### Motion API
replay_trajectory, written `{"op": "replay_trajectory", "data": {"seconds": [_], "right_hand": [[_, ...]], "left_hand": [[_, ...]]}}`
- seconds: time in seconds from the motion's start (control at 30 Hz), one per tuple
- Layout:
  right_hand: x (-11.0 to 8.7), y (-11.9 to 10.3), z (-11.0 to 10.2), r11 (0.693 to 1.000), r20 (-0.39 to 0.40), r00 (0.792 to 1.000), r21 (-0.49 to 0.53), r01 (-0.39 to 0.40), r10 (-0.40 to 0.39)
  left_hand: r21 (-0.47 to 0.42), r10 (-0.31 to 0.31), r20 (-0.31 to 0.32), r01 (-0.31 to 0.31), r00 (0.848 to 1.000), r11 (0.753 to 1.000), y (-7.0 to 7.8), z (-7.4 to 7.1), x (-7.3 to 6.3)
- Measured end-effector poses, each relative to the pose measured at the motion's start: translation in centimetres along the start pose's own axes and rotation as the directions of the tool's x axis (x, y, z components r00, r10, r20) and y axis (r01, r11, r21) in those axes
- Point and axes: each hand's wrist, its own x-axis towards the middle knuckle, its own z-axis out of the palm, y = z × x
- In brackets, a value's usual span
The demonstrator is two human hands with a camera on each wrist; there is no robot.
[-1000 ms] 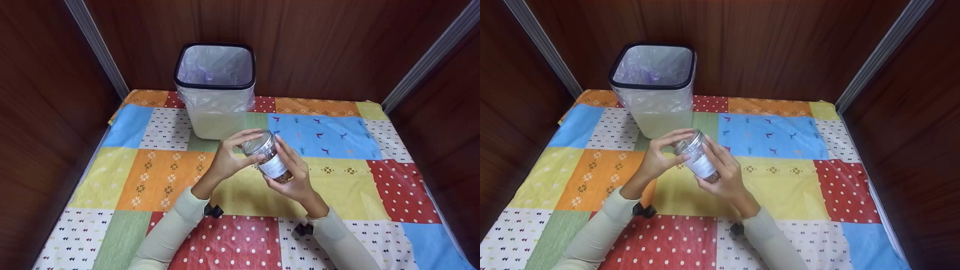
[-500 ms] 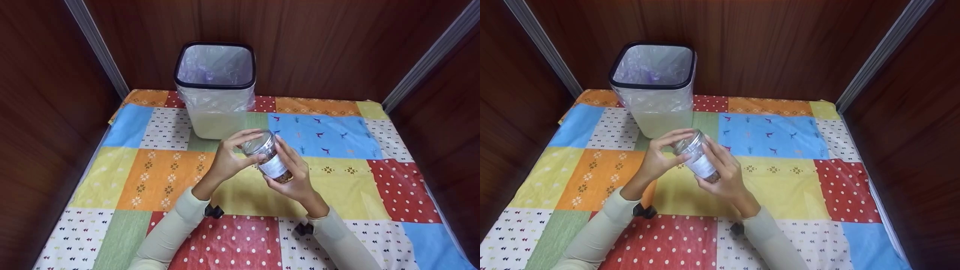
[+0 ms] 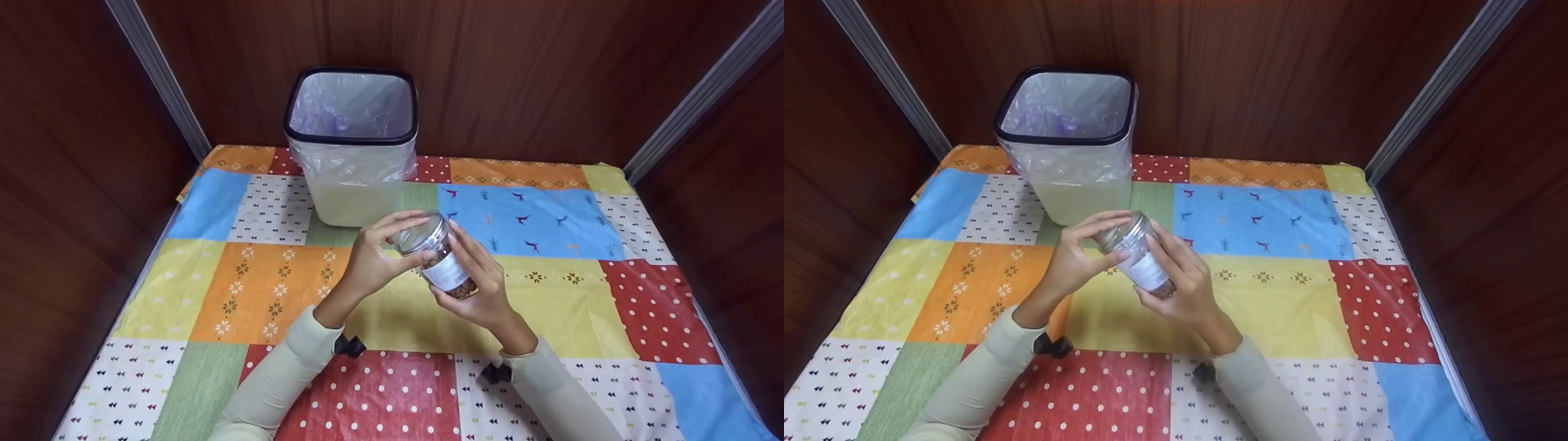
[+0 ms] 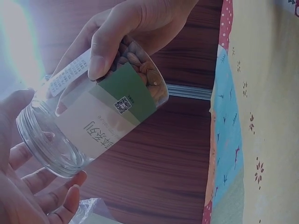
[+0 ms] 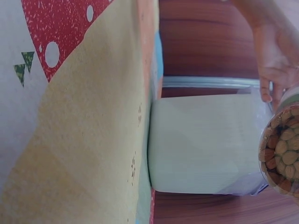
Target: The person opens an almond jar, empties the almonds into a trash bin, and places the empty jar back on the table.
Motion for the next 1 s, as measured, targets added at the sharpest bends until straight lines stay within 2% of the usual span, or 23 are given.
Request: {"op": "replay_trajectory", "data": {"seconds": [0.63, 0.8, 1.0], "right_hand": [[0.0, -0.2, -0.1, 0.999, 0.016, 0.999, 0.032, -0.042, 0.041], [1.1, -1.5, -0.3, 0.997, 0.003, 0.999, 0.053, -0.054, 0.054], [2.6, -3.0, -0.6, 0.996, -0.005, 0.999, 0.077, -0.046, 0.047]], "left_hand": [[-0.007, 0.003, 0.050, -0.003, 0.999, 1.000, -0.3, -0.4, 0.1], [-0.028, 0.007, 0.072, -0.005, 0.997, 1.000, -0.6, -0.6, 0.1], [-0.101, 0.033, 0.133, -0.020, 0.991, 0.995, -1.4, -0.8, 0.4]]}}
